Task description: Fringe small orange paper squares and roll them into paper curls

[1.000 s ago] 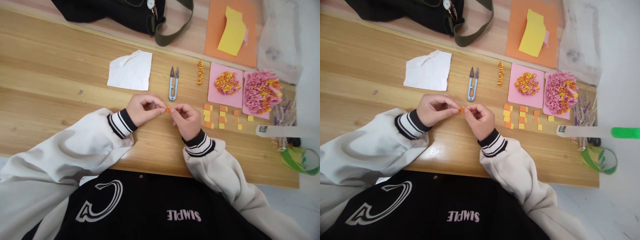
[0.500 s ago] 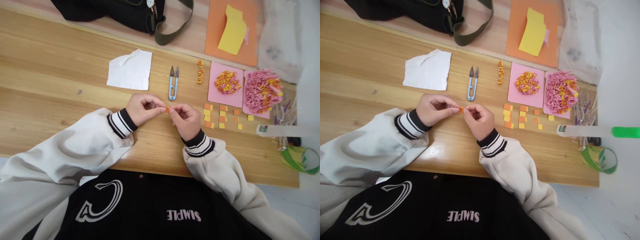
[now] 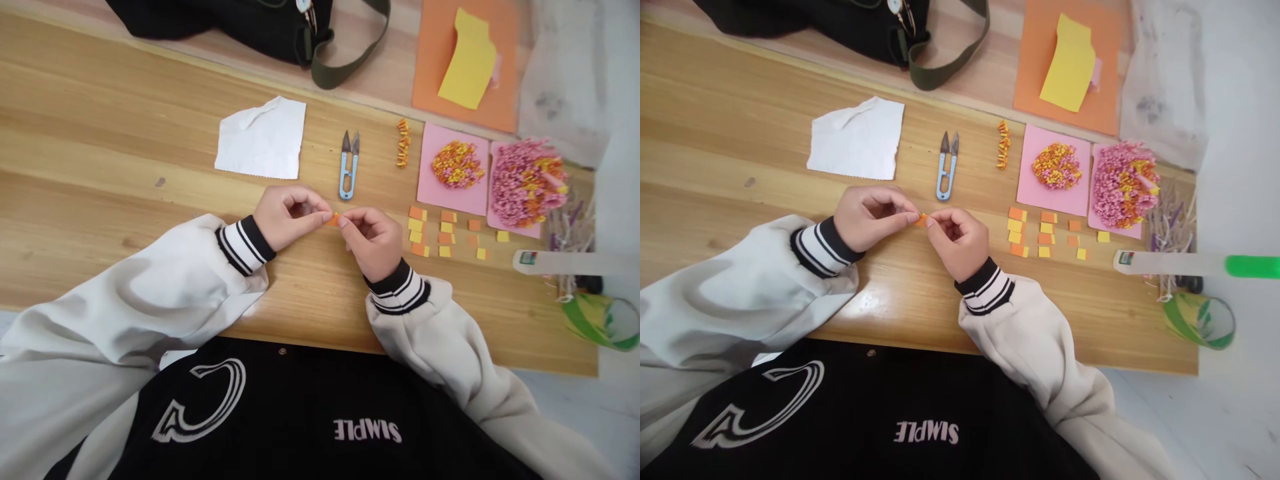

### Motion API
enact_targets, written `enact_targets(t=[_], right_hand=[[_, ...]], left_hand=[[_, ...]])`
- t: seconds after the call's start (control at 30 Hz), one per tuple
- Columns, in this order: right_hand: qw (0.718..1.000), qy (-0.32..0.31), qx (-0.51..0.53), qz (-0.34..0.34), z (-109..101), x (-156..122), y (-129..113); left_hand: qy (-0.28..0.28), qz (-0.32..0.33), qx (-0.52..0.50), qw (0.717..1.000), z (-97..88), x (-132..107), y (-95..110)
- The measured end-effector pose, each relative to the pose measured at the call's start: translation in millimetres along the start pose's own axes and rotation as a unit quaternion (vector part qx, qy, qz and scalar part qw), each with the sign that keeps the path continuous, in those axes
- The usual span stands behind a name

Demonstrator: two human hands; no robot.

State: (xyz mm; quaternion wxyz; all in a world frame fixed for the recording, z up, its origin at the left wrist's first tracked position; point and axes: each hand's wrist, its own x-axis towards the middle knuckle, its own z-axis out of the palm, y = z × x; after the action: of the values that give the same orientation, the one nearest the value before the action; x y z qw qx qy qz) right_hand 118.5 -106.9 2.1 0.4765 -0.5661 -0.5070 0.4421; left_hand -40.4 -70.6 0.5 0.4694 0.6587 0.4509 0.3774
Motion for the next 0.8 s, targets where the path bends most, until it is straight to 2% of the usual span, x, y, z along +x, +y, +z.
enact_targets(t=[0.8], right_hand=[[1.000, -0.007, -0.018, 0.005, -0.8, 0.4, -2.3]], left_hand=[[-0.009, -0.003, -0.013, 1.000, 0.5, 0.1, -0.9]])
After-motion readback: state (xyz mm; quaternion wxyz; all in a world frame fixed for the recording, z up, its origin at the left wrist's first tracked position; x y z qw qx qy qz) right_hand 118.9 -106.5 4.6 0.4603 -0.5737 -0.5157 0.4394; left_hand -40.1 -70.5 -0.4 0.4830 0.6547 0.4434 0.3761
